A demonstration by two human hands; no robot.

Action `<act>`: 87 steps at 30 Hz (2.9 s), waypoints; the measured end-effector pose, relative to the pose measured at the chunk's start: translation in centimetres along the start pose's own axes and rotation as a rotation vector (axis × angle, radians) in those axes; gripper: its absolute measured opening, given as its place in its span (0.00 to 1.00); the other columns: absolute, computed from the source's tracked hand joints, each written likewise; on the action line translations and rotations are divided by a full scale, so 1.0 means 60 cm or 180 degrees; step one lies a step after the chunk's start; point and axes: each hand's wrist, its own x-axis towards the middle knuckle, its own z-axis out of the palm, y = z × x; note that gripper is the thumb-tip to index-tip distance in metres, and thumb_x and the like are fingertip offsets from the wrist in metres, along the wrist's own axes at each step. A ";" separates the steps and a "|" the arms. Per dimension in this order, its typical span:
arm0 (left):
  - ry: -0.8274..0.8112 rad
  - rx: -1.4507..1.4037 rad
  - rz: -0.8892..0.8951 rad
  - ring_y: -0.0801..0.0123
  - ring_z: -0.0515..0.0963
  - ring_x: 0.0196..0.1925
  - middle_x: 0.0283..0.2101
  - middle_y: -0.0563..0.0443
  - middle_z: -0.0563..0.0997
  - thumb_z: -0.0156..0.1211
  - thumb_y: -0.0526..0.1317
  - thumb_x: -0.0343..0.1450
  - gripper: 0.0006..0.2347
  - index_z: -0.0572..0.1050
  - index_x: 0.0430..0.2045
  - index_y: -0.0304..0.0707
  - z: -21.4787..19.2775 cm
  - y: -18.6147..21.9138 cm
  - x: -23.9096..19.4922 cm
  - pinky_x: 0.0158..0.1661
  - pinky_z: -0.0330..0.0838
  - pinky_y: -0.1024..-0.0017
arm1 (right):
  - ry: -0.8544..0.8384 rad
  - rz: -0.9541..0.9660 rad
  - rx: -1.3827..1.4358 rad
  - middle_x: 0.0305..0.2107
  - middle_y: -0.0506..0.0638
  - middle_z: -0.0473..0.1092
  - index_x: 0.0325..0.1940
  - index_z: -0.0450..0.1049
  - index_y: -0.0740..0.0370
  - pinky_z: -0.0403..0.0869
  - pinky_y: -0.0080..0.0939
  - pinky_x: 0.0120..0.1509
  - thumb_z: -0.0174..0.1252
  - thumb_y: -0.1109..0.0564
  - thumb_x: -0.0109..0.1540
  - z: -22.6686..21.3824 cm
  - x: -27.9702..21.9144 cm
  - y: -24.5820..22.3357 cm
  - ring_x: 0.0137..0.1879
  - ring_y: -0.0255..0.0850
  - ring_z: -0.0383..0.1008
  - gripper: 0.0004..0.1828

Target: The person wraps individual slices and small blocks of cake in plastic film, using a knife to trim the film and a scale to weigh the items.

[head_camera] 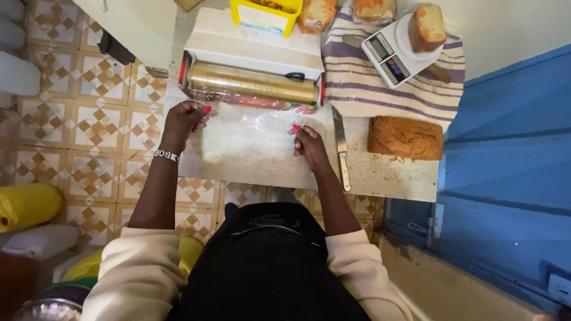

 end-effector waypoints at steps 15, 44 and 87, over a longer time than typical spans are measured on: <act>-0.0124 0.0034 -0.0191 0.80 0.72 0.19 0.20 0.52 0.73 0.54 0.35 0.66 0.02 0.72 0.25 0.37 -0.014 0.025 -0.054 0.19 0.60 0.88 | 0.0217 -0.0313 -0.0182 0.12 0.49 0.60 0.39 0.71 0.63 0.72 0.33 0.23 0.51 0.55 0.59 0.027 -0.088 -0.018 0.15 0.37 0.68 0.10; 0.0241 -0.0060 0.0069 0.83 0.73 0.23 0.25 0.54 0.73 0.53 0.35 0.69 0.03 0.71 0.31 0.35 -0.016 0.016 -0.101 0.23 0.61 0.89 | 0.0666 -0.0792 -0.0433 0.08 0.50 0.57 0.30 0.73 0.65 0.65 0.28 0.17 0.47 0.54 0.57 0.032 -0.129 -0.029 0.11 0.34 0.61 0.13; 0.0189 -0.0938 0.0694 0.79 0.76 0.28 0.24 0.54 0.72 0.51 0.33 0.67 0.01 0.70 0.27 0.38 0.019 0.093 0.067 0.32 0.70 0.85 | 0.0666 -0.1072 0.1154 0.21 0.45 0.64 0.27 0.64 0.55 0.68 0.30 0.34 0.51 0.58 0.53 0.040 0.030 -0.149 0.27 0.30 0.66 0.02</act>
